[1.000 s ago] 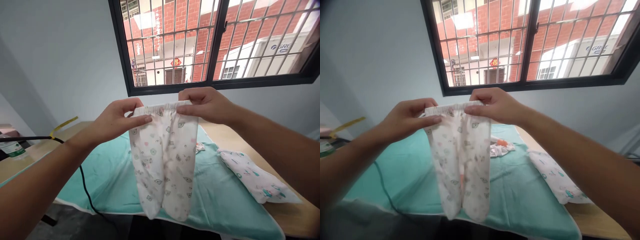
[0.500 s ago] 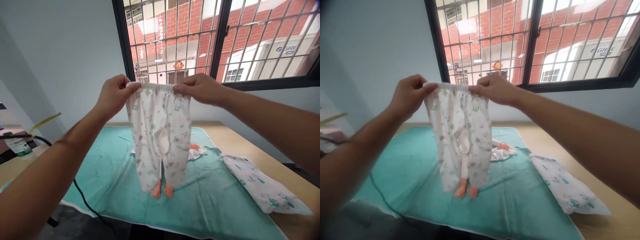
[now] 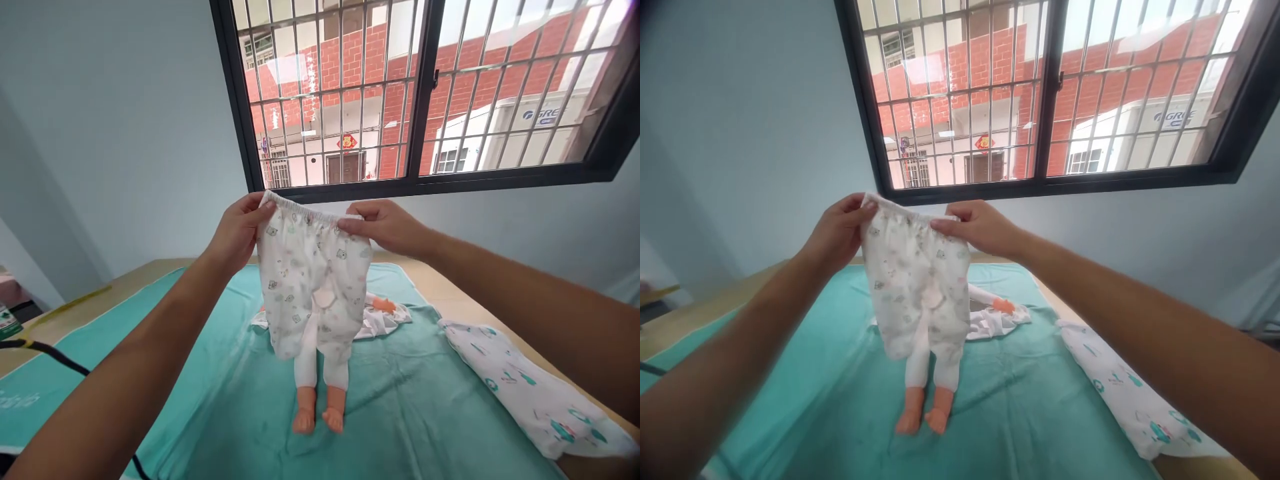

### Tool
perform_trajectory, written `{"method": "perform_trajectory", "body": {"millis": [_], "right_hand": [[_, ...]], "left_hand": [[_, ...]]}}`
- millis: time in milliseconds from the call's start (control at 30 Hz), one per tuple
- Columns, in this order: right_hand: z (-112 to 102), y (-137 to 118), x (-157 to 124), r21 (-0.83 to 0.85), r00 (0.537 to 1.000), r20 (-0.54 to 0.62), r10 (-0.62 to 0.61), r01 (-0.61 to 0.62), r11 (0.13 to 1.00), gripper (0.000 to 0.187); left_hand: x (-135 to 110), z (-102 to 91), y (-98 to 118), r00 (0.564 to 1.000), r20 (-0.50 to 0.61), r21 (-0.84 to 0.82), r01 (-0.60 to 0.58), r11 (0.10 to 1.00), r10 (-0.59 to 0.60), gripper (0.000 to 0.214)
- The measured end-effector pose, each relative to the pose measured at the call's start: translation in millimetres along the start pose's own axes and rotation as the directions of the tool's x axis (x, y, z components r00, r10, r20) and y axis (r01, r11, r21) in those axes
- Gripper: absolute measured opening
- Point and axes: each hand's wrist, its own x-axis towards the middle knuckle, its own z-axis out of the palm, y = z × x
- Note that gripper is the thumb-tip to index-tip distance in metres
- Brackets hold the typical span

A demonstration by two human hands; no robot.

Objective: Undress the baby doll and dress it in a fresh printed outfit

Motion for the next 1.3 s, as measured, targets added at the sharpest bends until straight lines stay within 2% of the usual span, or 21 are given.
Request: {"method": "perform_trajectory", "body": {"millis": [133,233,300,367,500,567,700,800,933,1033,1167,1300], "right_hand": [[-4,-15,4,0.020,0.997,0.075,-0.003,0.001,1.000,0.040],[-11,-18,11,0.046,0.982,0.185,0.029,-0.039,0.998,0.035],[-17,-17,14,0.058,0.964,0.260,0.060,-0.078,0.995,0.031],[-23,-16,13,0.040,0.932,0.347,0.108,-0.129,0.991,0.028],[-40,-23,7,-0.019,0.861,0.477,0.177,-0.191,0.981,0.029],[-46,-32,6,-0.010,0.863,0.487,0.135,-0.149,0.989,0.030],[-46,-50,11,-0.063,0.902,0.432,0.030,-0.002,0.998,0.026],[-39,-54,15,-0.154,0.926,0.377,0.021,0.040,0.987,0.027],[-32,-48,15,-0.218,0.972,0.232,0.048,0.003,0.976,0.042],[-28,-39,16,-0.216,0.988,0.145,0.046,-0.014,0.976,0.044],[-22,-24,27,-0.098,1.000,-0.008,0.019,-0.020,0.995,0.044],[-13,-5,42,-0.017,0.991,-0.094,0.097,-0.099,0.995,0.041]], "left_hand": [[-2,1.0,-12,0.999,-0.042,0.019,0.005,1.000,-0.005,0.038],[-8,-2.1,-17,0.995,0.098,0.048,0.021,0.999,-0.026,0.040],[-12,-7.5,-17,0.969,0.242,0.079,0.037,0.996,-0.055,0.040],[-14,-14.2,-14,0.941,0.333,0.115,0.022,0.993,-0.060,0.036],[-16,-23.2,-1,0.932,0.363,0.065,-0.015,0.998,-0.009,0.028],[-16,-23.6,7,0.939,0.341,-0.018,-0.042,0.999,0.045,0.022],[-13,-22.0,19,0.972,0.223,-0.130,-0.049,0.990,0.077,0.019],[-12,-24.9,24,0.968,0.249,-0.097,0.006,0.995,0.019,0.025],[-14,-32.4,25,0.935,0.339,0.142,0.058,0.988,-0.103,0.035],[-14,-33.9,26,0.958,0.257,0.294,0.048,0.955,-0.128,0.036],[0,-28.1,26,0.984,0.168,0.239,0.010,0.971,-0.052,0.032],[24,-17.4,18,0.990,0.122,0.195,0.044,0.980,-0.069,0.028]]}}
